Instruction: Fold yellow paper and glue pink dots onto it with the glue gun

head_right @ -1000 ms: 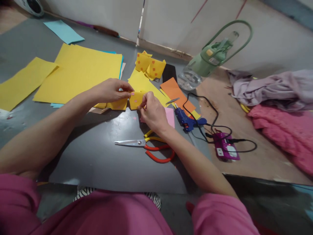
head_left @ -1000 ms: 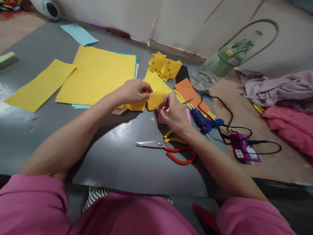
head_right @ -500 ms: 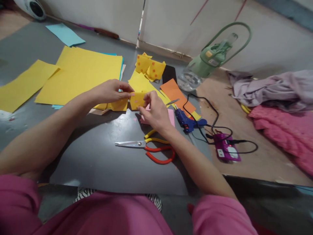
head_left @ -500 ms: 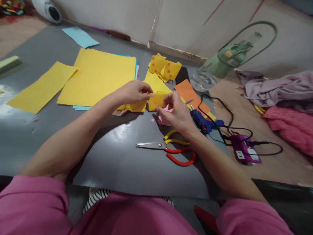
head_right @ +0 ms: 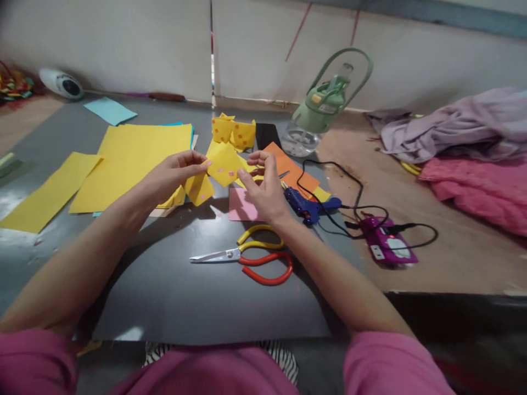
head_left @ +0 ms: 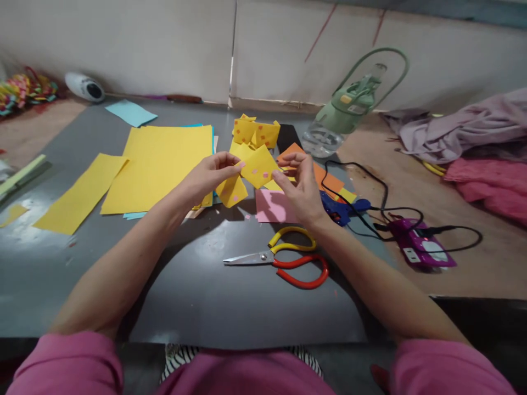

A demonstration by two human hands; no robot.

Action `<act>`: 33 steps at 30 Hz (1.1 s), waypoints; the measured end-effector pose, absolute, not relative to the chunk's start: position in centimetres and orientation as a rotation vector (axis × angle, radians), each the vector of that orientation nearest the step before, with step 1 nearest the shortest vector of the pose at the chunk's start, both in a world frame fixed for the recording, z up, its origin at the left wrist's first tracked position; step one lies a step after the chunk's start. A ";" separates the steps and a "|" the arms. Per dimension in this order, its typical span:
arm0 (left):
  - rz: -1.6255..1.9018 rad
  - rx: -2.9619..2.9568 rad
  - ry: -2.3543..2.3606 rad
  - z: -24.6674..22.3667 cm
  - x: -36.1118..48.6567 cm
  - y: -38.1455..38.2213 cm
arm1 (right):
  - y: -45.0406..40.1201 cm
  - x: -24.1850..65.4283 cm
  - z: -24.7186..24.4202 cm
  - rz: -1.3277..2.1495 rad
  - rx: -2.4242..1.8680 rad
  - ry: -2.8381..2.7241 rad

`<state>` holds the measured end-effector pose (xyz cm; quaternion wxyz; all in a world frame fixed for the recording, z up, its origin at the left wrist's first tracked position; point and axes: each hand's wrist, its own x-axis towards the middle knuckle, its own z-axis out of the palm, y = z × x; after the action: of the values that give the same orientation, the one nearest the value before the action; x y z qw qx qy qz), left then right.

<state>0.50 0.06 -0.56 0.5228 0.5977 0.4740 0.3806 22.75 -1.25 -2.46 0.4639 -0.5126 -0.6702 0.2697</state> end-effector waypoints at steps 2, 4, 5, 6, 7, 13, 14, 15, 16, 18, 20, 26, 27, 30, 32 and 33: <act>0.914 1.414 1.154 -0.5 0.7 -0.1 | -1.6 22.9 -1.9 0.407 -1.218 -1.755; 0.910 1.400 1.164 -0.6 0.9 -0.1 | -1.9 23.1 -1.3 0.201 -1.170 -1.849; 0.904 1.392 1.160 -0.6 0.9 -0.1 | -2.0 23.1 -1.1 0.156 -1.149 -1.877; 0.896 1.383 1.149 -0.6 1.0 -0.1 | -2.1 23.1 -1.0 0.155 -1.135 -1.890; 0.885 1.371 1.127 -0.7 1.0 0.0 | -2.0 23.1 -1.1 0.194 -1.127 -1.882; 0.816 1.318 1.018 -0.7 1.2 -0.3 | -1.3 22.9 -1.5 0.782 -1.130 -1.636; 0.808 1.313 1.000 -0.7 1.1 -0.3 | -1.2 22.9 -1.5 0.836 -1.125 -1.599; 0.798 1.306 0.977 -0.7 1.1 -0.3 | -1.2 22.9 -1.4 0.872 -1.118 -1.568; 0.788 1.296 0.954 -0.7 1.1 -0.3 | -1.2 22.9 -1.3 0.900 -1.111 -1.546; 0.778 1.273 0.924 -0.6 1.0 -0.3 | -1.4 22.7 -1.1 0.954 -1.101 -1.530; 0.778 1.252 0.906 -0.5 1.1 -0.3 | -1.6 22.5 -1.1 1.002 -1.096 -1.543; 0.724 1.194 0.979 0.0 2.0 -1.1 | -2.7 22.4 -0.9 0.815 -1.124 -1.743; 0.734 1.187 1.008 0.1 2.0 -1.1 | -2.8 22.6 -0.8 0.661 -1.134 -1.809; 0.786 1.181 1.040 0.1 1.9 -1.0 | -2.7 23.2 -0.4 0.223 -1.134 -2.034; 0.814 1.163 1.032 -0.1 1.6 -0.8 | -2.5 23.6 -0.4 0.060 -1.105 -2.160; 0.825 1.151 1.024 -0.2 1.5 -0.7 | -2.4 23.8 -0.5 0.008 -1.083 -2.204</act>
<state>1.53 -0.75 -0.19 0.6420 0.5051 0.4492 0.3618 23.77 -2.44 -0.48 0.3362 -0.4153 -0.8453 0.0030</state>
